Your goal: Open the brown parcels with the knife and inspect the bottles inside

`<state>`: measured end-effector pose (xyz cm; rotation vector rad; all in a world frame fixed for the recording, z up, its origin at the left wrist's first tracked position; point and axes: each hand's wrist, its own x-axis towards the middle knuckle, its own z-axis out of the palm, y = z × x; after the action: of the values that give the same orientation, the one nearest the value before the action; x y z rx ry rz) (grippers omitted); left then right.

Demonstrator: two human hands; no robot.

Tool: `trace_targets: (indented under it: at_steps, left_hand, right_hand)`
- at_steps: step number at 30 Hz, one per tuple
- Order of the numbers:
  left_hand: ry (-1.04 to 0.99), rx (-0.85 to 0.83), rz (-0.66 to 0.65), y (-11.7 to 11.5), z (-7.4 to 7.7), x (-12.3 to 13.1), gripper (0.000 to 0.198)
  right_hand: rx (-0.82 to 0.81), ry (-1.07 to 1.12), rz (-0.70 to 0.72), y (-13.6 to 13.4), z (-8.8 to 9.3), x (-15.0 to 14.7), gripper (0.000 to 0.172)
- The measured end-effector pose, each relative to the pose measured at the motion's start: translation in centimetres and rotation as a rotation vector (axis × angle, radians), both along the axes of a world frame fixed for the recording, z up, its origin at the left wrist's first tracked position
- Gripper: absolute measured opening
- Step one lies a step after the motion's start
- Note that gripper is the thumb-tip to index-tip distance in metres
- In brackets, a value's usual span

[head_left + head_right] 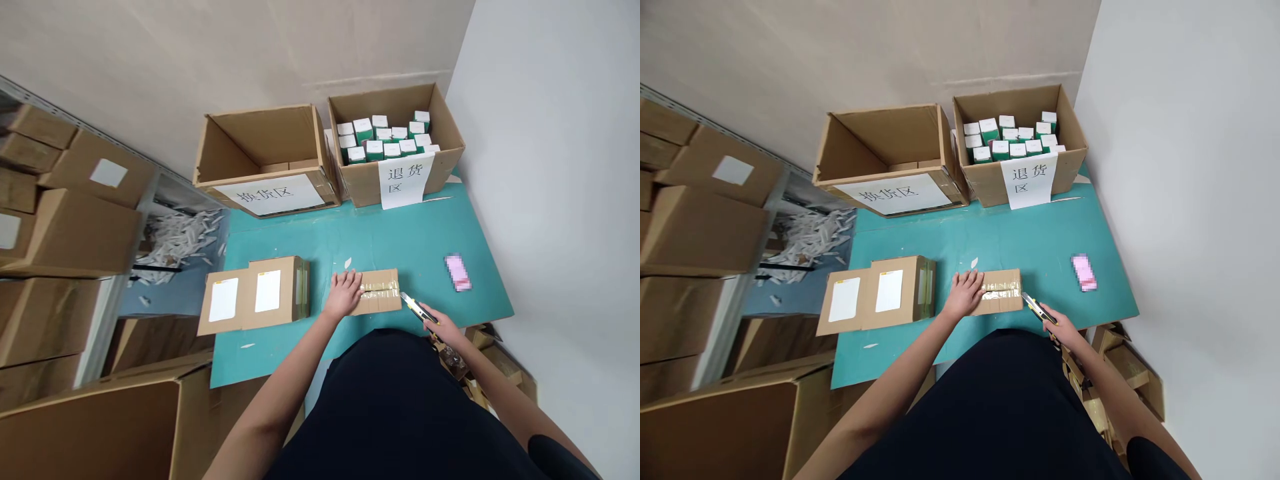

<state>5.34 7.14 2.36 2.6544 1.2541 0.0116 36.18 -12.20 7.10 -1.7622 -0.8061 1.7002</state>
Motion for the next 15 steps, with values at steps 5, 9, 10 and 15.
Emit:
trace_targets:
  at_steps: [5,9,10,15]
  left_hand:
    - [-0.008,-0.002,-0.016,-0.1,0.0,-0.2,0.053]
    - [-0.017,-0.007,-0.023,0.0,0.0,-0.3,0.054]
    - [-0.022,-0.008,-0.021,0.0,0.0,-0.3,0.054]
    - [-0.034,-0.009,-0.01,0.0,0.1,-0.2,0.053]
  right_hand:
    - [0.01,-0.031,0.039,-0.4,0.2,0.6,0.073]
    - [-0.007,-0.011,0.001,-0.1,-0.1,0.9,0.077]
    - [-0.003,0.0,-0.03,0.2,-0.2,0.8,0.08]
    - [0.021,0.03,-0.13,2.0,-0.6,-0.1,0.091]
